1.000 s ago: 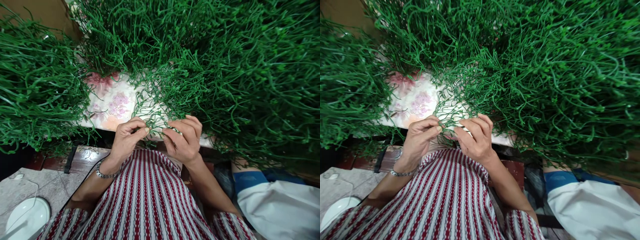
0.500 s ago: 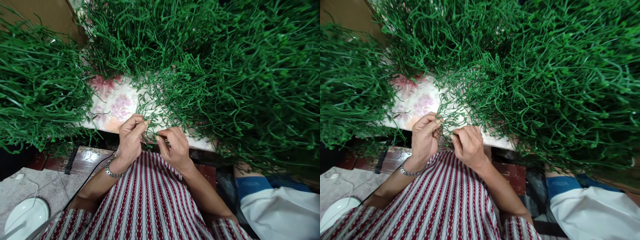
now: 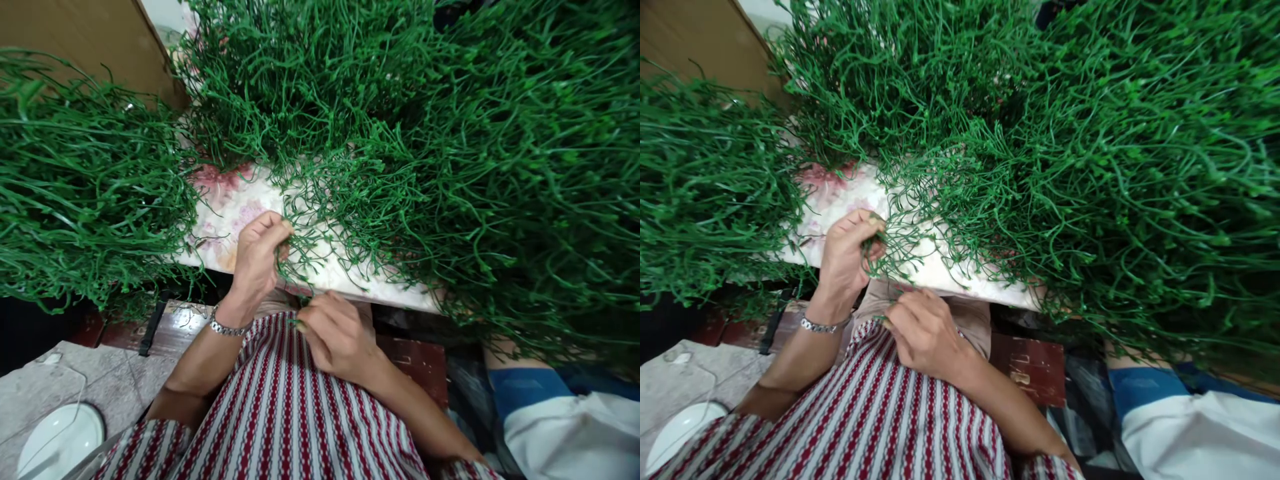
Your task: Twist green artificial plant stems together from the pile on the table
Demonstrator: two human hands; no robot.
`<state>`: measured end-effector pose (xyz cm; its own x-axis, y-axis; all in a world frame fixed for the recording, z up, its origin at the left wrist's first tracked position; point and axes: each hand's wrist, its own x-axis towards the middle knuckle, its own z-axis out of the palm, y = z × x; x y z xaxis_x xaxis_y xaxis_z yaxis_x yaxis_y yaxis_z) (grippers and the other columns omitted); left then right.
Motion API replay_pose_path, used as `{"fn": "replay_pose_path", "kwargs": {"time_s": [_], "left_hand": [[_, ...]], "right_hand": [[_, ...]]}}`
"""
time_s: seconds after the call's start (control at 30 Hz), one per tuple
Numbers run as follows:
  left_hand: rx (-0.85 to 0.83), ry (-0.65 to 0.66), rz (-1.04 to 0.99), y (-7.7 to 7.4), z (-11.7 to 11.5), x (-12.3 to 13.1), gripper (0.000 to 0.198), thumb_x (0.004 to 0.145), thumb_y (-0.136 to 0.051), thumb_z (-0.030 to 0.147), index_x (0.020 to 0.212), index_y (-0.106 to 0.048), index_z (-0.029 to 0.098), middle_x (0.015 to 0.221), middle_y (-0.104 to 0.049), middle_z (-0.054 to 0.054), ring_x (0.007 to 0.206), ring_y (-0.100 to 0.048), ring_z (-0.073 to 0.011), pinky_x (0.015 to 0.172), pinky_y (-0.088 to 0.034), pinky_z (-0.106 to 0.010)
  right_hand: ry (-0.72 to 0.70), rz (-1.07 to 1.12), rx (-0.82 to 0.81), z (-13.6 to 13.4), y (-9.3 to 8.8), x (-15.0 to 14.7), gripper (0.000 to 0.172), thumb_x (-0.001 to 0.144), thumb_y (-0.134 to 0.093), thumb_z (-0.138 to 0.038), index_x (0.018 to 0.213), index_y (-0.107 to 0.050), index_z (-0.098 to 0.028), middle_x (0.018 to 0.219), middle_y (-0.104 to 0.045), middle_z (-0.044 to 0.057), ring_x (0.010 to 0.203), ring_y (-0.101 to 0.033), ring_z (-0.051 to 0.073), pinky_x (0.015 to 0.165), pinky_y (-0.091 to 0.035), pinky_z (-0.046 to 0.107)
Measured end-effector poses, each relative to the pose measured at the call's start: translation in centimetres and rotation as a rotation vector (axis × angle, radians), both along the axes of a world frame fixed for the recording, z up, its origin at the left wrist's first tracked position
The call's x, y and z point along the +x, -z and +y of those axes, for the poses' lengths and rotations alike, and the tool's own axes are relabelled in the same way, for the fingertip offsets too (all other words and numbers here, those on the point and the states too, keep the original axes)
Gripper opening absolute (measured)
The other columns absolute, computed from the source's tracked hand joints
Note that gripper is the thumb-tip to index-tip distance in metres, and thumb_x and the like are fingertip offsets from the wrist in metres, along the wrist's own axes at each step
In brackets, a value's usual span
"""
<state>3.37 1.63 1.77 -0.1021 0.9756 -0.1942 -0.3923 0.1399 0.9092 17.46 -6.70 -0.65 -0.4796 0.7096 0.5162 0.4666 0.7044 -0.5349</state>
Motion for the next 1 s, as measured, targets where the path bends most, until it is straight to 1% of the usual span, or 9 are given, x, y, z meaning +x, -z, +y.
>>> {"fn": "replay_pose_path", "kwargs": {"time_s": [0.1, 0.23, 0.33, 0.43, 0.5, 0.63, 0.77, 0.9, 1.0], "left_hand": [[0.072, 0.215, 0.102, 0.6, -0.7, -0.6, 0.016, 0.069, -0.064, 0.019, 0.059, -0.053, 0.013, 0.063, -0.050, 0.002, 0.049, -0.037, -0.0038, 0.044, -0.027, -0.017], [0.249, 0.363, 0.215, 1.4, -1.7, -0.8, 0.012, 0.071, -0.066, 0.019, 0.064, -0.058, 0.014, 0.071, -0.052, 0.000, 0.066, -0.048, -0.0093, 0.059, -0.037, -0.021], [0.345, 0.448, 0.322, 1.0, -2.2, -0.8, 0.012, 0.074, -0.063, 0.017, 0.063, -0.057, 0.015, 0.069, -0.051, 0.000, 0.068, -0.048, -0.0105, 0.064, -0.038, -0.023], [0.373, 0.526, 0.396, 0.7, -2.5, -0.9, 0.017, 0.076, -0.059, 0.014, 0.059, -0.055, 0.015, 0.065, -0.049, 0.001, 0.067, -0.048, -0.0113, 0.065, -0.038, -0.024], [0.347, 0.544, 0.398, 0.8, -2.7, -1.1, 0.016, 0.076, -0.059, 0.016, 0.060, -0.055, 0.015, 0.065, -0.050, 0.000, 0.067, -0.048, -0.0122, 0.066, -0.039, -0.025], [0.294, 0.558, 0.373, 1.4, -3.1, -1.3, 0.012, 0.077, -0.060, 0.021, 0.066, -0.058, 0.015, 0.064, -0.051, 0.000, 0.061, -0.046, -0.0110, 0.058, -0.037, -0.023], [0.386, 0.598, 0.493, 1.0, -3.3, -1.3, 0.014, 0.080, -0.054, 0.017, 0.066, -0.055, 0.014, 0.063, -0.050, 0.000, 0.058, -0.045, -0.0099, 0.056, -0.035, -0.023], [0.464, 0.719, 0.654, 0.3, -3.3, -1.6, 0.019, 0.080, -0.050, 0.015, 0.061, -0.049, 0.015, 0.058, -0.043, 0.003, 0.056, -0.041, -0.0096, 0.055, -0.032, -0.023], [0.492, 0.820, 0.656, 0.3, -3.1, -2.0, 0.020, 0.083, -0.049, 0.019, 0.064, -0.047, 0.016, 0.059, -0.041, 0.003, 0.056, -0.039, -0.0094, 0.056, -0.031, -0.023]], "right_hand": [[0.055, 0.118, -0.010, 0.8, -2.1, 2.4, 0.017, 0.079, -0.048, -0.003, 0.091, -0.052, -0.013, 0.082, -0.057, 0.008, 0.077, -0.054, 0.015, 0.066, -0.044, 0.027], [0.166, 0.120, 0.051, 2.7, -4.1, 3.7, 0.015, 0.083, -0.045, -0.005, 0.092, -0.052, -0.014, 0.073, -0.053, 0.004, 0.065, -0.049, 0.012, 0.058, -0.041, 0.025], [0.161, 0.017, 0.062, 3.9, -4.0, 3.1, 0.017, 0.087, -0.046, -0.013, 0.102, -0.053, -0.013, 0.081, -0.058, 0.007, 0.069, -0.052, 0.014, 0.063, -0.044, 0.026], [0.040, -0.069, 0.005, 4.6, -3.2, 2.5, 0.033, 0.089, -0.049, -0.027, 0.117, -0.048, -0.011, 0.092, -0.060, 0.009, 0.076, -0.054, 0.015, 0.068, -0.047, 0.027], [-0.043, -0.104, -0.024, 4.8, -2.6, 2.4, 0.038, 0.089, -0.048, -0.032, 0.120, -0.046, -0.010, 0.092, -0.059, 0.009, 0.077, -0.054, 0.014, 0.068, -0.048, 0.026], [-0.014, -0.178, -0.034, 4.7, -1.7, 2.6, 0.025, 0.090, -0.045, -0.032, 0.100, -0.053, -0.011, 0.079, -0.055, 0.006, 0.070, -0.049, 0.013, 0.061, -0.043, 0.025], [-0.041, -0.154, -0.054, 4.3, -1.1, 2.7, 0.022, 0.091, -0.044, -0.031, 0.084, -0.052, -0.012, 0.070, -0.048, 0.002, 0.063, -0.044, 0.012, 0.056, -0.037, 0.024], [-0.114, -0.181, -0.085, 4.0, -0.9, 3.0, 0.022, 0.091, -0.043, -0.027, 0.076, -0.050, -0.013, 0.066, -0.046, 0.001, 0.061, -0.042, 0.011, 0.056, -0.035, 0.023], [-0.153, -0.205, -0.105, 3.9, -1.0, 3.1, 0.023, 0.091, -0.043, -0.027, 0.074, -0.051, -0.014, 0.067, -0.049, 0.002, 0.063, -0.044, 0.011, 0.059, -0.036, 0.023]]}}
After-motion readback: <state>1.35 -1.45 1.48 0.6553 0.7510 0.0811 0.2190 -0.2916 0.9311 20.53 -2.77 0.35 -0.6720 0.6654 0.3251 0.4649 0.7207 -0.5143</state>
